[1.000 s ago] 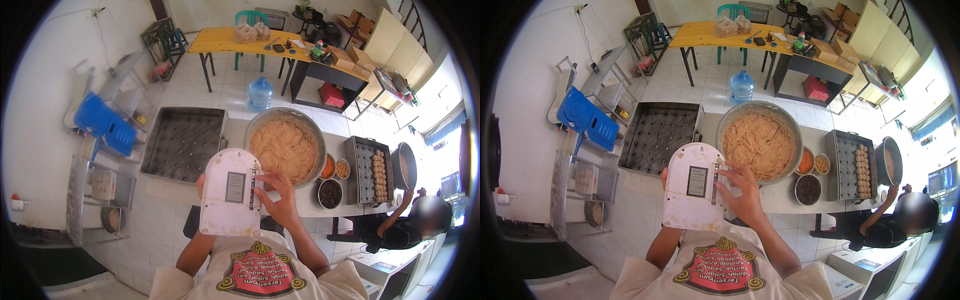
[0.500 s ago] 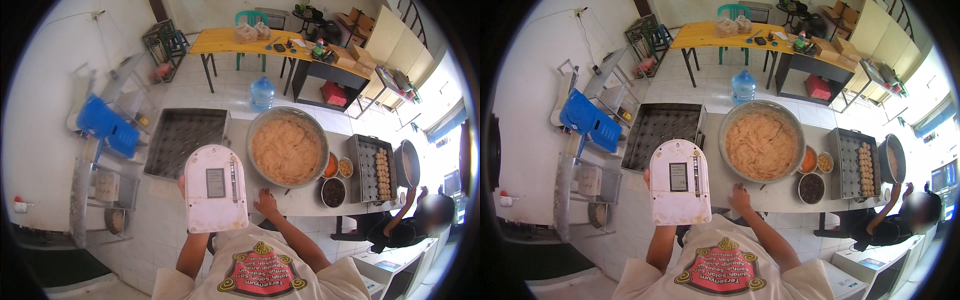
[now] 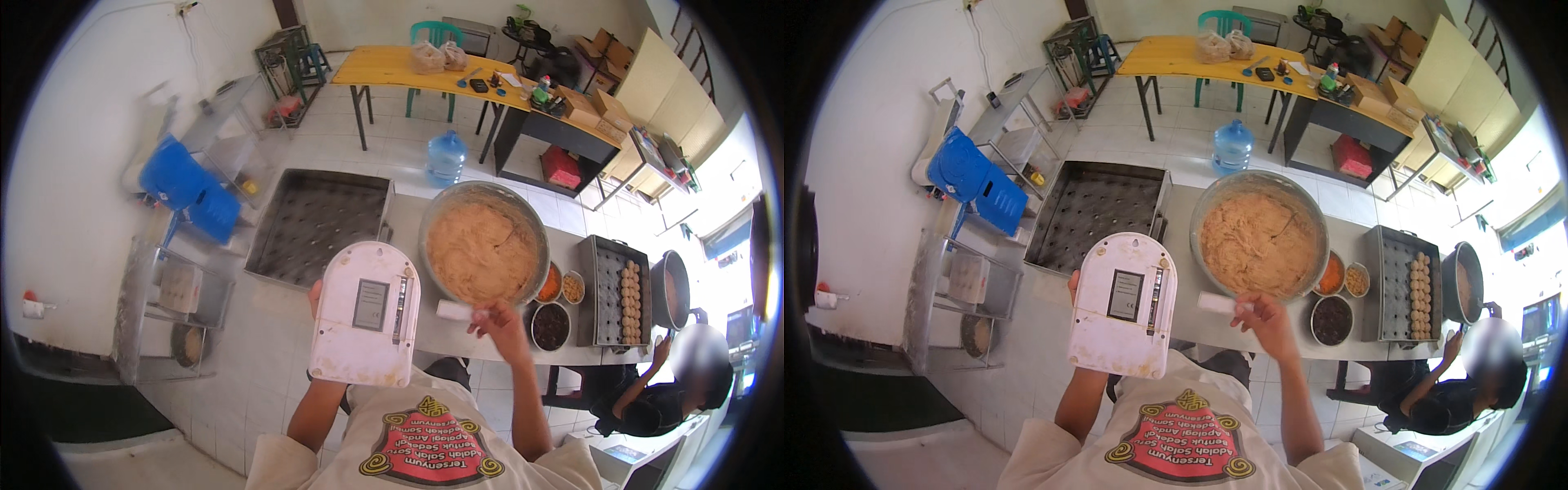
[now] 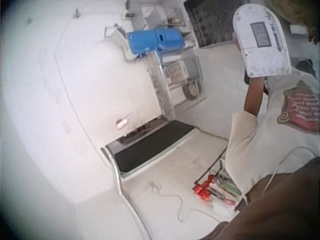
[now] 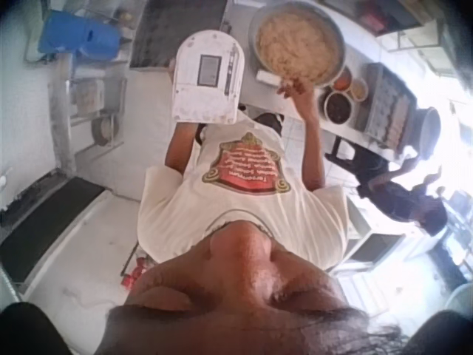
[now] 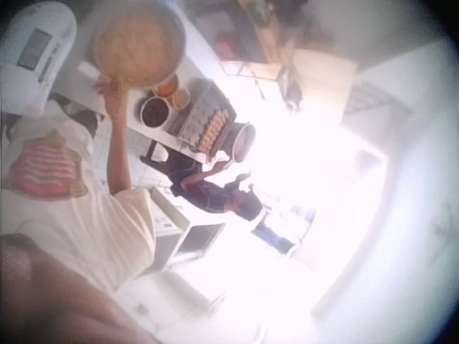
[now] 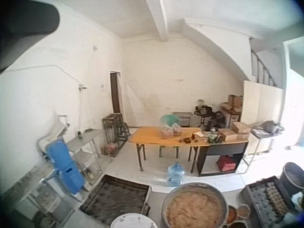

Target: The person handles a white digital kitchen scale, opens its back cover, and inserts a battery. They then close the cover, place the scale on a table, and press buttons to test it. Another person is visible in the background preparing food.

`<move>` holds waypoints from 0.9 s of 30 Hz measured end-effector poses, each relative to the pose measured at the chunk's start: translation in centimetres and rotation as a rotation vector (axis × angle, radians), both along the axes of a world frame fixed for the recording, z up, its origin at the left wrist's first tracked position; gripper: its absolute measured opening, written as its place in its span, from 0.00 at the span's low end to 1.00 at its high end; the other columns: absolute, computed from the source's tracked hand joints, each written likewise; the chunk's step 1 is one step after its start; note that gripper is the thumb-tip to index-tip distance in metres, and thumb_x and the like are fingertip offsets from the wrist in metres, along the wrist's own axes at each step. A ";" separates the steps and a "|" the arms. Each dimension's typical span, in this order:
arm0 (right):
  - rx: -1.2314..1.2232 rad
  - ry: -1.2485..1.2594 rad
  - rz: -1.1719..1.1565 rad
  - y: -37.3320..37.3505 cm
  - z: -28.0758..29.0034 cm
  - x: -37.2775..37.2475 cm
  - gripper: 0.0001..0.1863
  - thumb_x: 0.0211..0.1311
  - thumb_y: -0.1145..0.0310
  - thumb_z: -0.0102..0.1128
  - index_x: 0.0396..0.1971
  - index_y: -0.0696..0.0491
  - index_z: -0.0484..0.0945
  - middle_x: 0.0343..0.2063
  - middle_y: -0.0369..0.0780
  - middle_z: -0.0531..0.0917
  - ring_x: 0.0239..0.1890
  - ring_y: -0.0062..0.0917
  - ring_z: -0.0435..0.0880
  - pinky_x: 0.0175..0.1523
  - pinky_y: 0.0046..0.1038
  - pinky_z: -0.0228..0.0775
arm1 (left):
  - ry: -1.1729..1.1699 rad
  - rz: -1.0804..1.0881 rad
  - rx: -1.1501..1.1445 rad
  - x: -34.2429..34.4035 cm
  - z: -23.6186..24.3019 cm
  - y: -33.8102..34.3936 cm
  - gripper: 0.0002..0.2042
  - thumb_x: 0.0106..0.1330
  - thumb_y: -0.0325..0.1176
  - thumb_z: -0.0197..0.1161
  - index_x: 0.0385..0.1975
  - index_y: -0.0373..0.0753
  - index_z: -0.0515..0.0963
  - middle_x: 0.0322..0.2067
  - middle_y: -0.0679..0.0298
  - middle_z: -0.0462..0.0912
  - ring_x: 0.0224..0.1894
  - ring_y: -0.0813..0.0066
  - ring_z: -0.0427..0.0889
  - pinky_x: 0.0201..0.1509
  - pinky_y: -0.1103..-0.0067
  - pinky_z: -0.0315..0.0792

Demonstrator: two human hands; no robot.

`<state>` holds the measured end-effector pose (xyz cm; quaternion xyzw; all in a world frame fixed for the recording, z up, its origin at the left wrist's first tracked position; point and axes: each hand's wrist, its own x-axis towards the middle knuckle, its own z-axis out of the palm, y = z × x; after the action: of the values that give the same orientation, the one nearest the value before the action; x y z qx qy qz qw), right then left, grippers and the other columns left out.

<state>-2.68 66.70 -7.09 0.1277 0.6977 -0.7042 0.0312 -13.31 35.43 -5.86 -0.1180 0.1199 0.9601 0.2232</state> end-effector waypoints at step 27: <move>0.725 0.113 0.684 -0.9 17.0 -10.3 0.15 0.54 0.67 0.74 0.41 0.53 0.85 0.31 0.39 0.84 0.35 0.23 0.82 0.42 0.26 0.74 | -0.039 -0.345 0.025 2.1 4.6 4.6 0.33 0.68 0.58 0.50 0.63 0.36 0.73 0.54 0.50 0.82 0.50 0.54 0.85 0.54 0.61 0.81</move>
<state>-13.03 65.80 9.91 -0.1440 0.9000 -0.3720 0.1759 -11.21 39.99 -1.23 -0.1114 0.1221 0.9065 0.3885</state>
